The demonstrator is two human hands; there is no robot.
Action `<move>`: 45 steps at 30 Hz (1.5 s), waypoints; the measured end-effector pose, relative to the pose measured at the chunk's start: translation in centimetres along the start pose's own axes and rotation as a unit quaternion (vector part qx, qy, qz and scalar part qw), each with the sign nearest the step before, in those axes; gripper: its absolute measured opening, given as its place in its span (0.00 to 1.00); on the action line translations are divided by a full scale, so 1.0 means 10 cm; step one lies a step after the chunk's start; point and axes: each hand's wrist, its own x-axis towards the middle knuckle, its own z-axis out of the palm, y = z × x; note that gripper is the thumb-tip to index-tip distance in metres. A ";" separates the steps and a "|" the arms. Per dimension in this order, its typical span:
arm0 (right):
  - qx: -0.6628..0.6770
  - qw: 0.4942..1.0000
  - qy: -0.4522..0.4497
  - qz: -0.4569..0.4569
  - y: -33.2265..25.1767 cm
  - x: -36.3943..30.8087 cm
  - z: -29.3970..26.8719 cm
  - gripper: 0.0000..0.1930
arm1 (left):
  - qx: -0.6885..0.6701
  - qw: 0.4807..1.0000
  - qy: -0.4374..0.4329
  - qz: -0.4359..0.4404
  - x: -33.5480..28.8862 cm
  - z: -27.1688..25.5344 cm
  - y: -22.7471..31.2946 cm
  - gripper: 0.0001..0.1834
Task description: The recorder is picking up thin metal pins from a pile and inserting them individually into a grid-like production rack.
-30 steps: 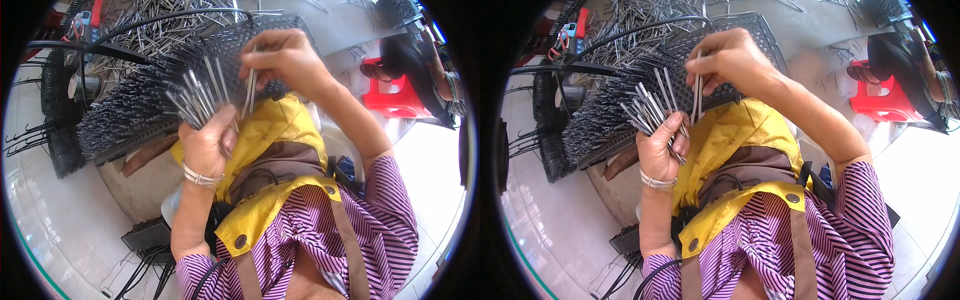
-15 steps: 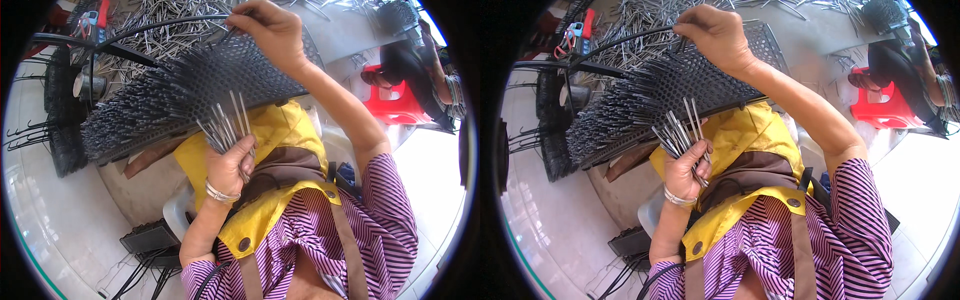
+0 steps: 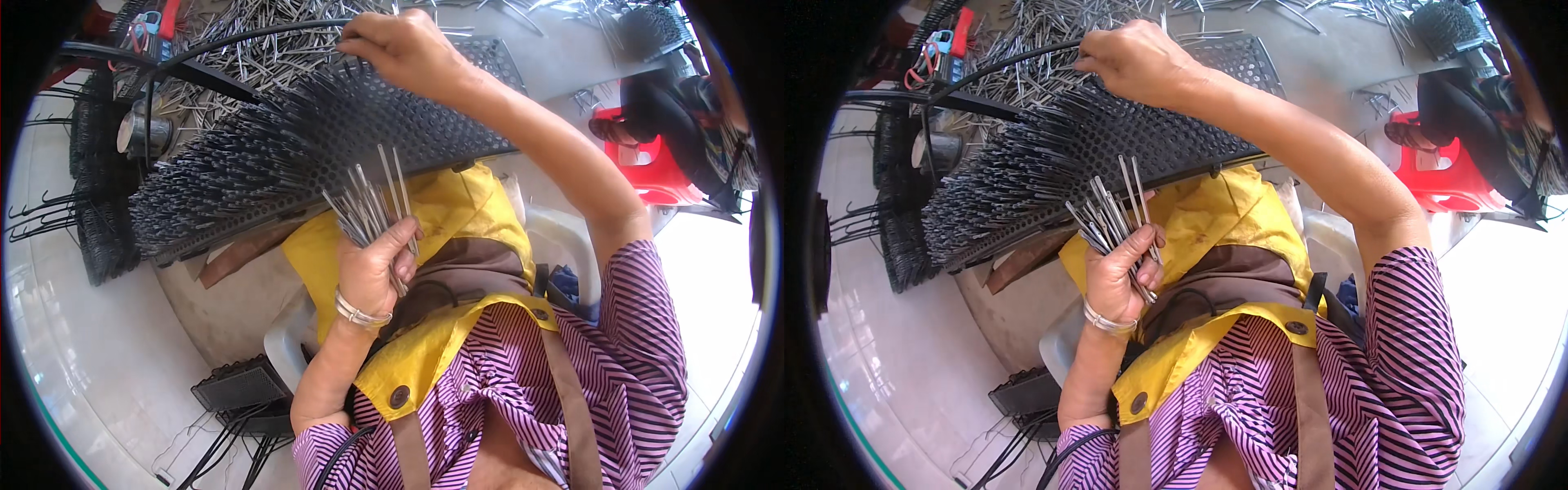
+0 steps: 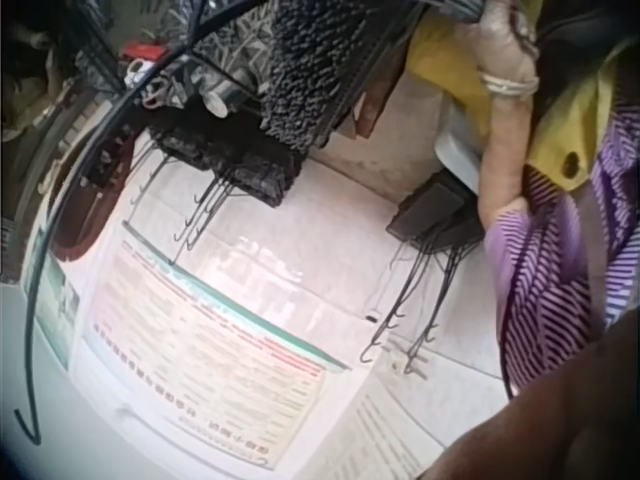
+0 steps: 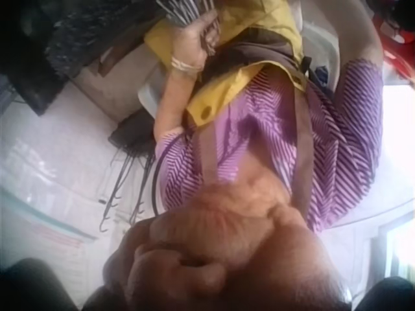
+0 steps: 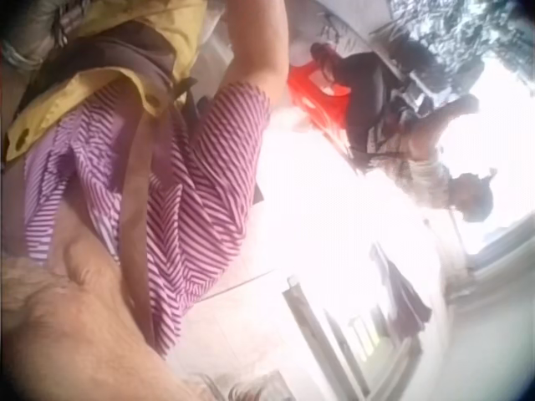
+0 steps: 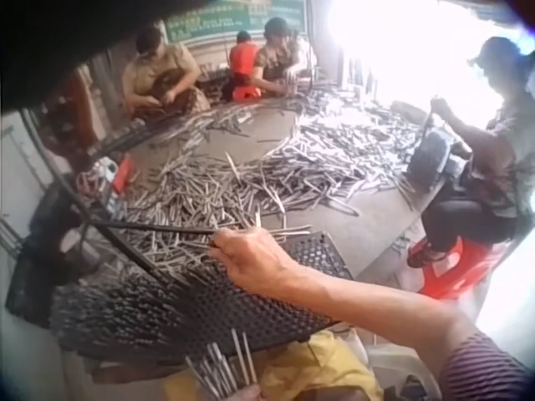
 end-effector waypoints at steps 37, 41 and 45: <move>-0.122 0.978 -0.168 0.018 -0.19 0.24 -0.10 0.07 | 0.028 0.999 -0.011 -0.011 0.07 0.00 0.04 0.05; -0.154 0.974 -0.151 0.064 -0.28 0.17 -0.10 0.06 | 0.016 1.000 -0.003 -0.014 0.07 -0.01 0.04 0.05; -0.142 0.983 -0.101 -0.059 0.04 0.08 0.03 0.04 | 0.005 1.000 -0.001 -0.023 0.09 -0.03 0.04 0.05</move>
